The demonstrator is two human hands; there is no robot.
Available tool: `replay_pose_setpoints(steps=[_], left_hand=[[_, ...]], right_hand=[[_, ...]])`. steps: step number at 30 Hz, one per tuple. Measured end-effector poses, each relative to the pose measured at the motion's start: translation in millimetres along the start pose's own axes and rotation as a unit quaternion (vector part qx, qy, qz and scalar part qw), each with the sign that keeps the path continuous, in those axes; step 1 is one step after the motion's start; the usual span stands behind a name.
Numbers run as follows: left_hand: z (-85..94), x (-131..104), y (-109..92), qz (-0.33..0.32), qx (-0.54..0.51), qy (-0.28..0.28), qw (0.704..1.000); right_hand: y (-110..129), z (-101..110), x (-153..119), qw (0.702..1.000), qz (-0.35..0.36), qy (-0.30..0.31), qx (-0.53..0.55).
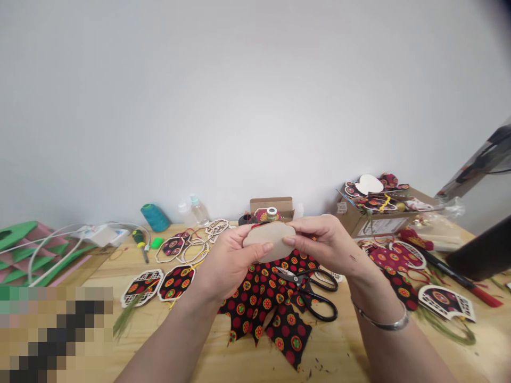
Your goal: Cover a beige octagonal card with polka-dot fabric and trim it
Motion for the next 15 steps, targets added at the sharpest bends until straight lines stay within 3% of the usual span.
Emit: replay_pose_setpoints(steps=[15], left_hand=[[4.6, 4.4, 3.5, 0.000, 0.013, -0.008, 1.000]], right_hand=[[-9.0, -2.8, 0.0, 0.999, -0.041, 0.009, 0.032]])
Point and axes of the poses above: each hand's wrist, its own x-axis towards the middle knuckle, its own z-axis out of the back of the hand, y = z × x, the point moved 4 cm from there along x, towards the middle knuckle, and after that the axes turned 13 degrees about -x, right-handed, at the moved point
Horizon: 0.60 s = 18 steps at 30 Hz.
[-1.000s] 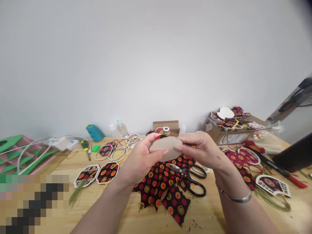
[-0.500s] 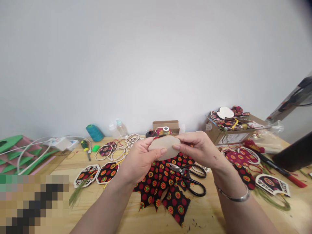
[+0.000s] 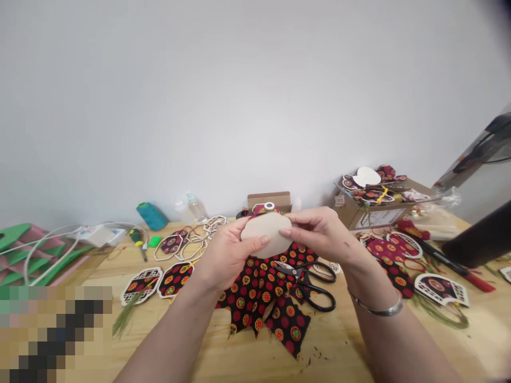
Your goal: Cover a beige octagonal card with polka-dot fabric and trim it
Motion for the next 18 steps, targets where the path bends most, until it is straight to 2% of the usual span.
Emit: replay_pose_setpoints(steps=[8, 18], left_hand=[[-0.2, 7, 2, 0.061, -0.025, -0.006, 0.998], [4.3, 23, 17, 0.139, -0.088, -0.042, 0.985]], right_hand=[[-4, -3, 2, 0.993, -0.069, 0.026, 0.095], [-33, -18, 8, 0.969, -0.158, 0.018, 0.190]])
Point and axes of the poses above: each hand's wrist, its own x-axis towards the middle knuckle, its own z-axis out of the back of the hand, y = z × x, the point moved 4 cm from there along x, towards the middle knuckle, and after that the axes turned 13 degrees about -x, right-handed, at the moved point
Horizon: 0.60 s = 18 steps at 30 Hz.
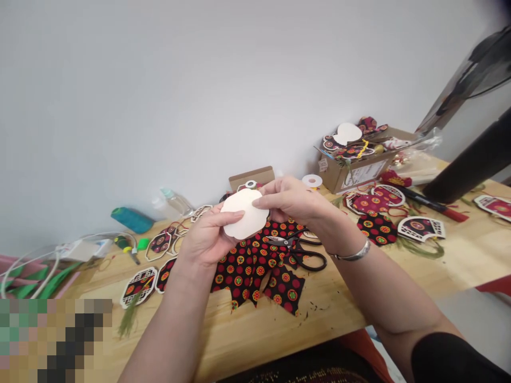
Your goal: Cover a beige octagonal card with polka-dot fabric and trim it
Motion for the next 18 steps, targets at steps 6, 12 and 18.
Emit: replay_pose_setpoints(steps=[6, 12, 18], left_hand=[[3.1, -0.2, -0.3, -0.002, 0.011, -0.004, 1.000], [5.9, 0.1, 0.0, -0.001, 0.033, 0.016, 0.999], [3.7, -1.2, -0.3, -0.002, 0.019, 0.013, 1.000]], right_hand=[[1.4, 0.0, -0.6, 1.000, -0.013, 0.009, 0.014], [5.1, 0.6, -1.7, 1.000, -0.002, 0.022, 0.014], [5.8, 0.9, -2.6, 1.000, 0.002, 0.022, 0.003]])
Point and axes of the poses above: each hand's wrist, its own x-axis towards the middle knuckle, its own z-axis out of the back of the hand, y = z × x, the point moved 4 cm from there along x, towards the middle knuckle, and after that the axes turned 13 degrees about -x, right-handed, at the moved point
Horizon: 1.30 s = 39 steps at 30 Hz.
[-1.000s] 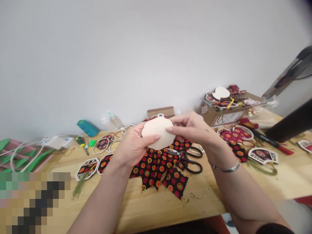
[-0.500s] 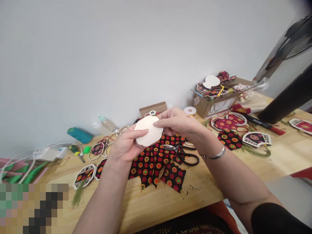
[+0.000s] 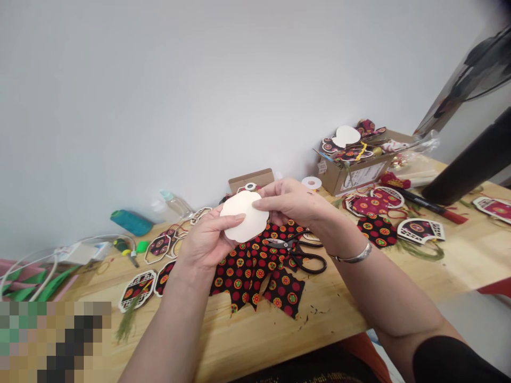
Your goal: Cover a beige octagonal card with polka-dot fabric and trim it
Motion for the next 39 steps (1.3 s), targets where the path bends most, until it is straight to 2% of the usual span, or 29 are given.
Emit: replay_pose_setpoints(steps=[9, 19, 28, 39], left_hand=[[-0.6, -1.0, 0.7, 0.001, 0.001, 0.003, 1.000], [1.2, 5.2, 1.2, 0.030, -0.062, 0.017, 0.997], [5.7, 3.3, 1.1, 0.039, -0.037, 0.019, 0.998], [-0.2, 1.6, 1.2, 0.020, -0.022, 0.032, 0.999]], right_hand=[[3.7, 0.2, -0.3, 1.000, -0.011, -0.014, -0.018], [-0.9, -2.0, 2.3, 1.000, -0.020, -0.013, 0.016], [0.3, -0.4, 0.1, 1.000, -0.021, -0.005, 0.015], [2.0, 0.6, -0.1, 0.999, -0.038, -0.009, 0.009]])
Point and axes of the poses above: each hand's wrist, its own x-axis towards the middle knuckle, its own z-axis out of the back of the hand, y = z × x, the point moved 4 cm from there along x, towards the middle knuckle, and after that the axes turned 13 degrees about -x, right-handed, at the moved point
